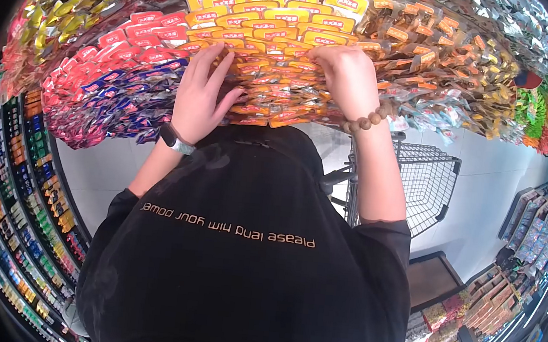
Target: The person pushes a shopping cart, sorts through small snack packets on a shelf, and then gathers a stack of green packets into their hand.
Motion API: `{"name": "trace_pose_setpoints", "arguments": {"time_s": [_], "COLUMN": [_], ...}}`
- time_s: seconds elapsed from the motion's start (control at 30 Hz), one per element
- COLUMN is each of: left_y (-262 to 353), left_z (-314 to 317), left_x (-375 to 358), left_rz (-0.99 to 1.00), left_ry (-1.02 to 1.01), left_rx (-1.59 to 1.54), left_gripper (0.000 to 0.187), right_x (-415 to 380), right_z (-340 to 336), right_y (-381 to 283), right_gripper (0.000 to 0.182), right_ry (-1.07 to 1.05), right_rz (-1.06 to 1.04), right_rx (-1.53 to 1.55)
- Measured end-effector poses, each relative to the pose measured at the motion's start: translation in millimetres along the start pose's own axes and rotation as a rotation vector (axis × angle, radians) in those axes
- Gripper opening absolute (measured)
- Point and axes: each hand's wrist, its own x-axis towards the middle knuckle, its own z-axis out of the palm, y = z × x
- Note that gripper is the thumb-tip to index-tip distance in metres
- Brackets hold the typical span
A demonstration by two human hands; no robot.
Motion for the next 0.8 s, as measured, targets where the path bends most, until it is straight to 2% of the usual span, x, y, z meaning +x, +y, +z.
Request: {"name": "trace_pose_setpoints", "arguments": {"time_s": [0.27,0.4,0.5,0.6,0.73,0.8], "left_y": [3,-2,-8,-16,-29,-29], "left_z": [-3,-6,-8,-10,-11,-13], "left_x": [-5,-1,2,1,3,5], "left_rz": [-0.029,-0.027,-0.035,-0.094,-0.072,-0.072], "left_ry": [0.018,0.013,0.164,0.199,0.204,0.190], "left_rx": [0.023,-0.024,-0.008,0.024,0.021,-0.042], "left_gripper": [0.060,0.058,0.059,0.058,0.053,0.045], "right_x": [0,3,5,11,20,23], "right_z": [7,0,-7,-4,15,24], "right_y": [-1,-2,-3,-12,-25,-29], "right_gripper": [0.015,0.015,0.014,0.014,0.013,0.014], "right_ry": [-0.002,-0.044,-0.011,0.109,0.010,-0.010], "right_rz": [-0.012,0.083,0.108,0.000,-0.180,-0.175], "right_rx": [-0.023,0.147,0.154,0.146,0.104,0.091]}}
